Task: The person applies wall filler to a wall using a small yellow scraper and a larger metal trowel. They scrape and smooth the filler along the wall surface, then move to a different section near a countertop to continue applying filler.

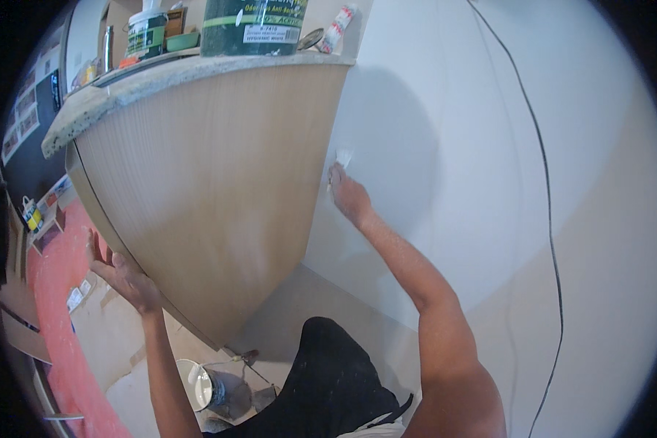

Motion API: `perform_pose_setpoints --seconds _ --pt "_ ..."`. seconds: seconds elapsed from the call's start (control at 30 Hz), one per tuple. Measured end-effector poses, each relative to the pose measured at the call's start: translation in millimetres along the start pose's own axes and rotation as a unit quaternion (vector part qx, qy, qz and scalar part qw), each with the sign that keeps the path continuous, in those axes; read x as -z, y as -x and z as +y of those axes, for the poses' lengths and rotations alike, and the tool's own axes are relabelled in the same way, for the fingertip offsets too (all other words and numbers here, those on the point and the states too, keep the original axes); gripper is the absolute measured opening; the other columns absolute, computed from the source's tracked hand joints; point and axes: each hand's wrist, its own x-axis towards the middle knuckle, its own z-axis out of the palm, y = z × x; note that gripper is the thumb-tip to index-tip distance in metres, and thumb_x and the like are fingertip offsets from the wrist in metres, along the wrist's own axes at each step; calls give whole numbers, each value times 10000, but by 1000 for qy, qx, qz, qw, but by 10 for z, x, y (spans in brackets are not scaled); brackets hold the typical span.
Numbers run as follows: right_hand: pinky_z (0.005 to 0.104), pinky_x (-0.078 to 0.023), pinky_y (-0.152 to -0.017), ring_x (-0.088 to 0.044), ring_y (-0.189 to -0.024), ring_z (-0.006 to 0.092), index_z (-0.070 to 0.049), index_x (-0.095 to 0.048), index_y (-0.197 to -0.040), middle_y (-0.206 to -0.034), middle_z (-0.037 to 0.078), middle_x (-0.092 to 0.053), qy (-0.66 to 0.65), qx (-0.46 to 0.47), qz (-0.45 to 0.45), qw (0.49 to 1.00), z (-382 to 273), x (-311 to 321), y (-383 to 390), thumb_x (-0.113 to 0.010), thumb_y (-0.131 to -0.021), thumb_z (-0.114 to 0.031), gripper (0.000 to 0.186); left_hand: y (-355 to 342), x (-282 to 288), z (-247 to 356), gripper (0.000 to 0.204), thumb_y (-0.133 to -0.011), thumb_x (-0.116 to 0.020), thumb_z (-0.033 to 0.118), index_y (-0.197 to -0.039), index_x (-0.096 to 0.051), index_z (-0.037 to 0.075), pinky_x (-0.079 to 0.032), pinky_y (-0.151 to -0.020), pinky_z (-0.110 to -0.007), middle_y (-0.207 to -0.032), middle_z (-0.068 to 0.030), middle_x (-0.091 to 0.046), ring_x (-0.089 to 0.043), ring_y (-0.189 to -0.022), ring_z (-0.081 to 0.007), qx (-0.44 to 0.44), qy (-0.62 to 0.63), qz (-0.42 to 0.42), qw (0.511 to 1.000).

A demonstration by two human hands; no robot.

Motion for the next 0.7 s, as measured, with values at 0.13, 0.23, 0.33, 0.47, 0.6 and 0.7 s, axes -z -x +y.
perform_pose_setpoints --seconds 0.13,0.23,0.33,0.47,0.6,0.7 --pt "520 -560 -810 -656 -967 443 49 -448 -1300 -1393 279 -486 -34 -19 -81 996 -152 -552 576 -435 -964 -74 359 19 -5 -39 710 -1015 -415 493 -1448 -315 -61 -373 -1072 -432 -1489 -189 -354 -429 -1333 -307 3 -9 -3 1000" --pt "523 -546 -813 -652 -963 449 4 -497 -1282 -1269 271 -579 -94 -27 -97 990 -242 -648 727 -467 -957 -76 336 31 18 -59 693 -1026 -420 456 -1455 -294 -74 -403 -1051 -421 -1495 -198 -332 -460 -1300 -306 0 -9 -14 1000" --pt "511 -531 -794 -662 -935 437 -39 -586 -1209 -1084 252 -659 -187 -50 -102 976 -242 -491 624 -503 -952 -85 274 17 38 -78 687 -1026 -417 455 -1454 -301 -70 -407 -1043 -414 -1489 -200 -335 -468 -1287 -304 -10 -12 -14 1000" --pt "460 -526 -739 -680 -879 407 -48 -664 -1070 -934 234 -675 -204 -68 -54 975 -16 -85 179 -566 -950 -103 164 15 15 -56 679 -1023 -426 447 -1451 -315 -67 -399 -1048 -409 -1489 -201 -335 -470 -1281 -299 13 -7 -2 1000" --pt "403 -533 -690 -691 -758 354 -57 -676 -1072 -846 213 -686 -174 -64 62 981 -42 465 -199 -628 -920 -91 164 15 6 -52 675 -1014 -442 447 -1438 -339 -67 -388 -1061 -411 -1477 -204 -352 -455 -1295 -292 -9 -22 11 1000" --pt "366 -531 -669 -698 -696 259 -36 -699 -1022 -785 176 -698 -195 -129 76 969 31 600 -254 -645 -912 -115 145 6 -23 -12 678 -1011 -444 456 -1430 -352 -69 -381 -1074 -415 -1466 -208 -364 -439 -1315 -286 -9 -9 21 1000"
